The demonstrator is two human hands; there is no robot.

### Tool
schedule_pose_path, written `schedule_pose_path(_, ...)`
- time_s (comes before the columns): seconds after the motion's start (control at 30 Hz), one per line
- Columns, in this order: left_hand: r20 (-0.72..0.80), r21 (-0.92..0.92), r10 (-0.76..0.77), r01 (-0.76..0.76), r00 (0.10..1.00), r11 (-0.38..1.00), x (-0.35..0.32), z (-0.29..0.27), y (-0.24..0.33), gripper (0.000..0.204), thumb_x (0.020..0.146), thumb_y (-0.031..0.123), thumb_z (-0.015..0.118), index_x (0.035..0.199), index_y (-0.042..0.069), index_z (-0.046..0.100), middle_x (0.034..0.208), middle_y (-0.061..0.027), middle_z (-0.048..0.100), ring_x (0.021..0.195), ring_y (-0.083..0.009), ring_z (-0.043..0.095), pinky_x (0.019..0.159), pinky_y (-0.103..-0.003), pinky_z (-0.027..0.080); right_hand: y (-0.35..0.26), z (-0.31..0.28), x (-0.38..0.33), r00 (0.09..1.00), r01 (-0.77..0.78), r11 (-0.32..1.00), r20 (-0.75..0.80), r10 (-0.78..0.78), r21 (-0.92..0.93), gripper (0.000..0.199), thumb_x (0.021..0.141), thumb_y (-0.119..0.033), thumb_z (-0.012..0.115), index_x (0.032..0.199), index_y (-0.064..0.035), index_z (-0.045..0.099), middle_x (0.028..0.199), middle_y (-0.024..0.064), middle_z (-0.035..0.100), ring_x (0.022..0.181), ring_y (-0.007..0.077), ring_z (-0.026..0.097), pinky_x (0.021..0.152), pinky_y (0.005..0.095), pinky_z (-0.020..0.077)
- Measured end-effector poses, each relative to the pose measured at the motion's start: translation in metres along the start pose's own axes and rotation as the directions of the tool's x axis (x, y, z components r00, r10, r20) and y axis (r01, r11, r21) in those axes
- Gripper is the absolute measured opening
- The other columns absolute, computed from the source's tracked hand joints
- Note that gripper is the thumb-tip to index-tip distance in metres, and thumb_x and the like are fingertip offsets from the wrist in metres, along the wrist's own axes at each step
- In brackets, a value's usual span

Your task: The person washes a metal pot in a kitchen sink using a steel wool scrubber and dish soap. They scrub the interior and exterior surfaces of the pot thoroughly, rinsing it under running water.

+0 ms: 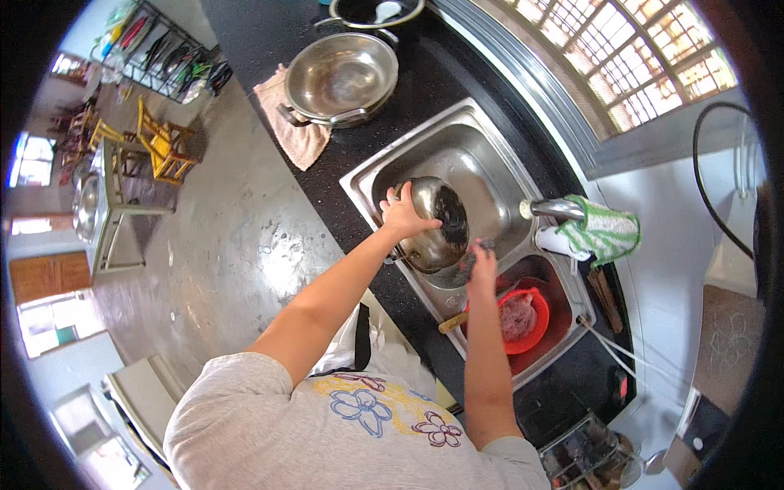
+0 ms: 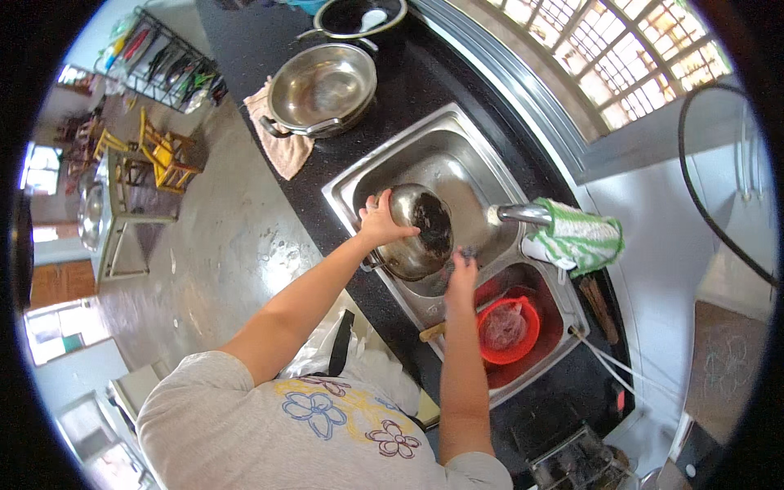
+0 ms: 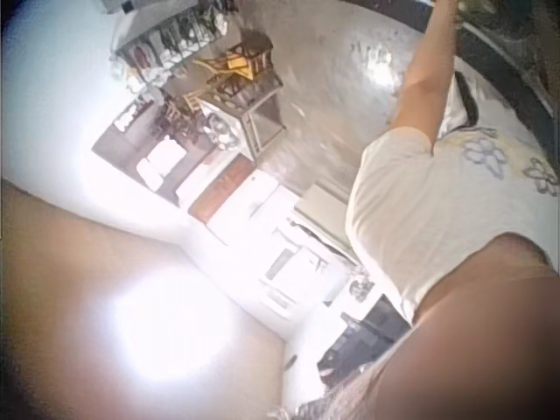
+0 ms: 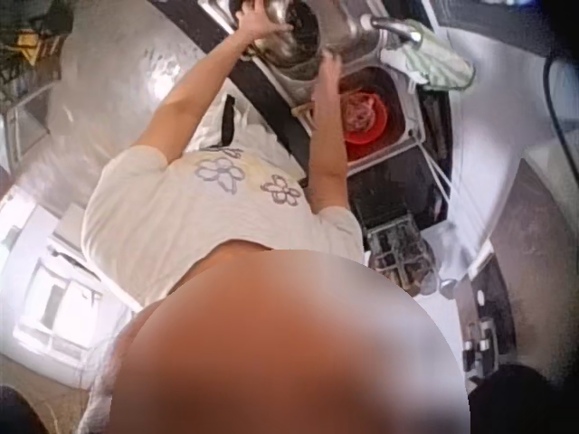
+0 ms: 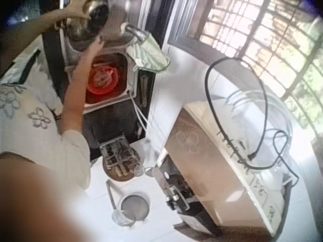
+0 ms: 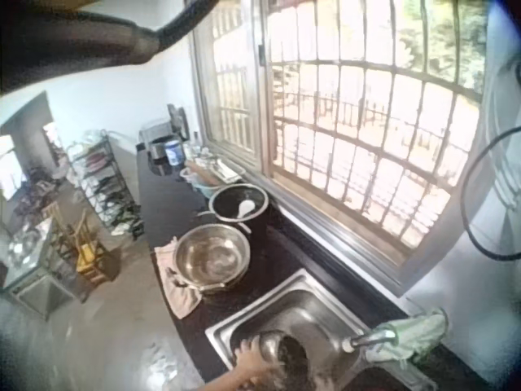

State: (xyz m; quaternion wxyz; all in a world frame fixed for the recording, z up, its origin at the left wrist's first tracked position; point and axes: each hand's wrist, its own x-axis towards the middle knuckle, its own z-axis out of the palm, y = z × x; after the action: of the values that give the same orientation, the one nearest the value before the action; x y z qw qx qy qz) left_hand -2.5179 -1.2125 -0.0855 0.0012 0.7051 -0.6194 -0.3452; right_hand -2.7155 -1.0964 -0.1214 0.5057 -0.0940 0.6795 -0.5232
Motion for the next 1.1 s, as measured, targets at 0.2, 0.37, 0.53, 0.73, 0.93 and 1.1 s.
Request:
schedule_pose_path(0.2,0.038,-0.117,-0.003,0.008,0.999,0.993,0.001,-0.017,-0.008,0.131,0.052,0.068,0.084,0.155,0.014,0.024,0.15,-0.0313,0.03,0.135,-0.0513,0.033,0.11,-0.054,0.034,0.069,0.002,0.067,0.849,-0.523,0.803,0.09,0.521,0.287,0.042,0.097,-0.029,0.042,0.129,-0.0061,0.058,0.125,0.0131,0.064,0.12,0.0336,0.056,0.098,0.0629,0.0377)
schedule_pose_path(0.37,0.048,-0.149,-0.009,0.016,0.999,0.989,0.003,-0.024,-0.025,0.132,0.053,0.069,0.083,0.156,0.013,0.023,0.15,-0.0307,0.033,0.136,-0.0483,0.033,0.112,-0.054,0.031,0.046,0.02,0.065,0.82,-0.572,0.82,-0.068,0.569,-0.026,0.047,0.096,-0.037,0.045,0.133,-0.0105,0.056,0.144,0.0121,0.052,0.126,0.0438,0.051,0.095,0.0804,0.0243)
schedule_pose_path(0.53,-0.096,-0.354,0.352,-0.362,0.931,0.862,-0.001,-0.059,-0.056,0.128,0.055,0.063,0.086,0.154,0.009,0.023,0.15,-0.0315,0.032,0.138,-0.0496,0.03,0.115,-0.053,0.025,0.027,0.032,0.018,0.969,-0.243,0.844,0.073,0.237,0.479,0.036,0.091,-0.018,0.054,0.123,-0.0019,0.059,0.125,0.0127,0.06,0.115,0.0292,0.059,0.095,0.0448,0.0499)
schedule_pose_path(0.73,-0.329,-0.431,0.42,-0.53,0.846,0.73,-0.019,-0.124,-0.122,0.114,0.065,0.043,0.087,0.153,0.009,0.025,0.151,-0.0191,0.032,0.142,-0.0371,0.028,0.117,-0.047,0.021,-0.04,0.116,-0.086,0.996,0.094,0.966,-0.021,-0.092,0.239,0.035,0.09,-0.011,0.057,0.124,-0.0053,0.062,0.11,0.0074,0.063,0.093,0.02,0.062,0.073,0.0348,0.0518)
schedule_pose_path(0.93,-0.267,-0.422,0.315,-0.405,0.911,0.811,0.01,-0.155,-0.187,0.106,0.07,0.064,0.078,0.153,0.015,0.033,0.153,-0.0165,0.037,0.14,-0.037,0.032,0.113,-0.046,0.025,-0.015,0.189,-0.099,0.994,0.106,0.975,0.011,-0.11,0.193,0.034,0.091,-0.011,0.058,0.124,-0.0076,0.063,0.115,0.0049,0.062,0.095,0.0182,0.057,0.074,0.0352,0.0463)
schedule_pose_path(1.1,-0.299,-0.287,0.311,-0.396,0.902,0.872,0.026,-0.15,-0.203,0.099,0.075,0.064,0.074,0.152,0.015,0.037,0.15,-0.0168,0.04,0.137,-0.0365,0.035,0.115,-0.045,0.022,0.007,0.208,-0.1,0.975,0.21,0.973,-0.098,-0.2,0.099,0.037,0.092,-0.011,0.057,0.129,-0.0048,0.061,0.119,0.0058,0.062,0.097,0.0191,0.059,0.078,0.0326,0.0476)
